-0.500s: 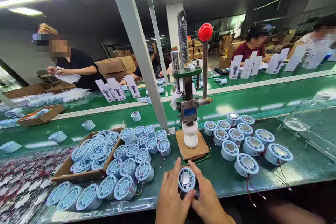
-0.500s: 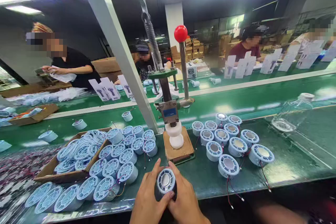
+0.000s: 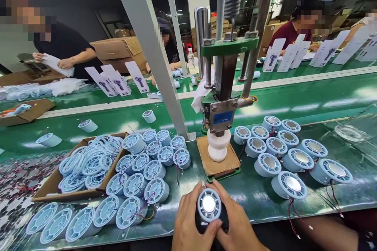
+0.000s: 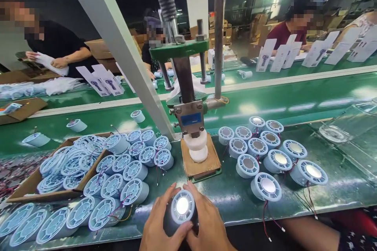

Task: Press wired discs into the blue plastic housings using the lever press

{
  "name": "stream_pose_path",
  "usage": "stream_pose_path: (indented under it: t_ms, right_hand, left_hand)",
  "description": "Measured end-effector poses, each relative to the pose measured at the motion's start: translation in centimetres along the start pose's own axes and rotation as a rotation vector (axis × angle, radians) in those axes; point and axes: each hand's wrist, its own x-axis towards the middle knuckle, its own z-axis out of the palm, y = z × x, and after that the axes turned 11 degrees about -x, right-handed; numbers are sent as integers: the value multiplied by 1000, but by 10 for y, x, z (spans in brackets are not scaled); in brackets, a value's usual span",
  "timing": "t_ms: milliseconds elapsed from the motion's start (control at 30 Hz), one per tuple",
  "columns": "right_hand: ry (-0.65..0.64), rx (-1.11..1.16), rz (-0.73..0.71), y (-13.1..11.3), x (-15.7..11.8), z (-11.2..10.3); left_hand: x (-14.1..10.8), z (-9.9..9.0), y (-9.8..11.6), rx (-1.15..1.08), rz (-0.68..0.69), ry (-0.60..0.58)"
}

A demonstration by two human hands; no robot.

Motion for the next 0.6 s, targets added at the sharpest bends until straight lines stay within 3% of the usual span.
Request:
stream_pose_path:
  t_ms: [133,300,600]
  right_hand:
    - [-16,-56,-8,0,0,-2]
    - [-41,-10,-5,1,3,-4]
    - [-66,44,29,-3,3,-4]
  left_hand:
    - [0,1,-2,70,-2,17]
    - [3,-2,4,181,50,-50]
    - [-7,18,13,130,-37,150]
